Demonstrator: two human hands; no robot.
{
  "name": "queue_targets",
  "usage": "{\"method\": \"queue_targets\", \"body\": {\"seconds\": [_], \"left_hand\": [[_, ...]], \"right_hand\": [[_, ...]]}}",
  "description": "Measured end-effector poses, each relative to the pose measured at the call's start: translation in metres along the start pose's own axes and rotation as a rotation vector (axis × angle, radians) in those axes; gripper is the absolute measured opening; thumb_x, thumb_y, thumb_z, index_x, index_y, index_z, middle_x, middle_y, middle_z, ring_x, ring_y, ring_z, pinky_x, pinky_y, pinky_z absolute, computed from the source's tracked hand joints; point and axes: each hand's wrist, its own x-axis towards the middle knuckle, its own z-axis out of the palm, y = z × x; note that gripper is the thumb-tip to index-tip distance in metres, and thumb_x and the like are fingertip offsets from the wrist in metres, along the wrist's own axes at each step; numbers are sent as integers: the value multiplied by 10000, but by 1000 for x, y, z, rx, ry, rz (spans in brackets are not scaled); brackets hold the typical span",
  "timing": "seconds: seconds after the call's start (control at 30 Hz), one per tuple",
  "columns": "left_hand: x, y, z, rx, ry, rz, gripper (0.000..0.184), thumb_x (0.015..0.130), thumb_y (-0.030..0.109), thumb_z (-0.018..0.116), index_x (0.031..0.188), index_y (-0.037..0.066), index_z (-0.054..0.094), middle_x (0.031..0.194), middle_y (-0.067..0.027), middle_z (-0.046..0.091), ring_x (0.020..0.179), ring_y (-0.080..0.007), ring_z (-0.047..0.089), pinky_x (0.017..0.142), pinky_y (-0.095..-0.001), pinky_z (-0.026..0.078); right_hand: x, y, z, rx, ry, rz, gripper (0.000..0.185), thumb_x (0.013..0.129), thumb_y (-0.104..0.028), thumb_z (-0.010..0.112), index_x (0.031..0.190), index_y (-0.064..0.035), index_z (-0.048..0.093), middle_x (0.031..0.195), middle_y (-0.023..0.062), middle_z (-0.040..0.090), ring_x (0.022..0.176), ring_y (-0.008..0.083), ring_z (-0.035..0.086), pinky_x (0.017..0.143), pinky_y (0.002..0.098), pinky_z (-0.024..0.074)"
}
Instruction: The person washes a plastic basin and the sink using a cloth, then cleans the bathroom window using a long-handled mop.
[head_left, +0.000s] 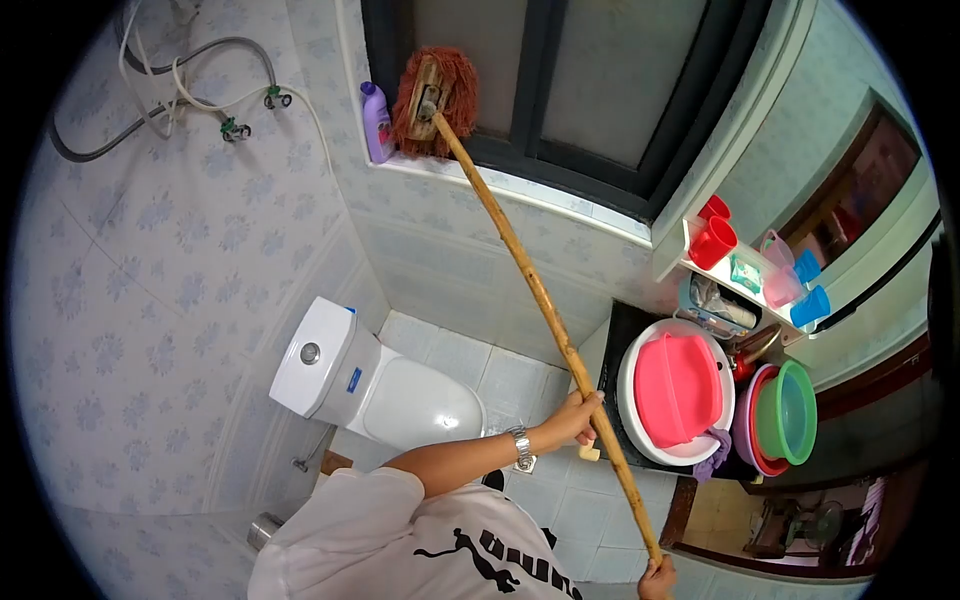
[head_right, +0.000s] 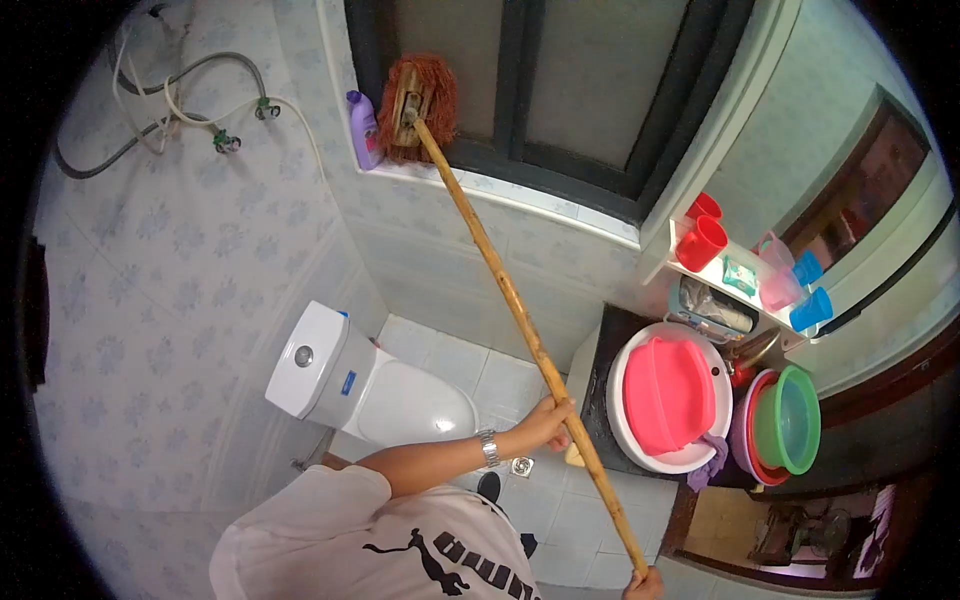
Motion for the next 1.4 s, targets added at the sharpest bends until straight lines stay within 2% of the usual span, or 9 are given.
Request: {"method": "queue_targets", "body": {"seconds": [0.03,0.2,0.27,0.33,0.63,0.83,1.03,1.1,1.4], "left_hand": [[0,5,7,5,-31,8,456,969,470,424,958,15,441,747,-79,568,529,-114,582,436,-244,501],[15,-6,29,-10,-27,-3,471,955,494,440,977,23,439,764,-72,551,535,-112,586,447,-244,512],[19,-15,36,-42,-53,-63,464,954,499,436,993,37,434,784,-61,543,545,-109,589,448,-242,513],[20,-17,46,-53,-26,-57,471,965,480,410,1051,18,435,817,-77,551,507,-111,558,405,-243,489],[18,37,92,-138,-167,60,412,974,458,414,1033,52,447,850,-54,566,554,-92,570,482,-236,512],[28,52,136,-120,-250,132,422,973,447,422,1053,33,435,879,-80,566,535,-112,577,436,-254,504],[41,16,139,-163,-239,33,435,978,450,406,1055,23,438,928,-106,580,534,-109,577,435,-249,506],[44,6,138,-169,-220,-91,419,982,443,398,1072,35,432,935,-103,589,530,-98,573,440,-235,507],[36,41,170,-157,-331,52,428,984,451,388,1067,36,452,897,-75,580,536,-87,571,422,-222,495]], "right_hand": [[5,13,-3,-30,75,-113,384,916,-367,471,1047,-30,598,903,260,622,855,455,583,721,515,470],[15,25,-41,-1,56,-93,400,915,-382,481,1012,-14,604,889,255,623,861,451,584,730,509,471],[20,55,-47,21,-90,-76,391,908,-381,502,997,-11,591,852,258,618,823,459,582,696,504,469],[20,58,-49,-11,-47,-75,366,904,-368,514,977,-17,588,827,257,615,783,459,580,663,494,464],[44,98,-90,-219,383,-250,308,855,-356,578,736,-82,503,657,167,515,584,390,491,519,443,387],[46,127,-107,-196,600,-314,311,857,-331,604,792,-31,553,705,203,548,617,400,502,578,452,430],[36,112,-141,-213,225,-1,335,872,-328,594,905,5,580,787,229,580,745,402,549,658,441,457],[37,118,-134,-216,316,-64,332,870,-336,588,892,-5,578,783,221,577,743,399,544,649,441,454],[29,131,-172,-298,448,-37,304,850,-346,577,900,-46,584,767,186,571,729,394,542,637,443,454]]}}
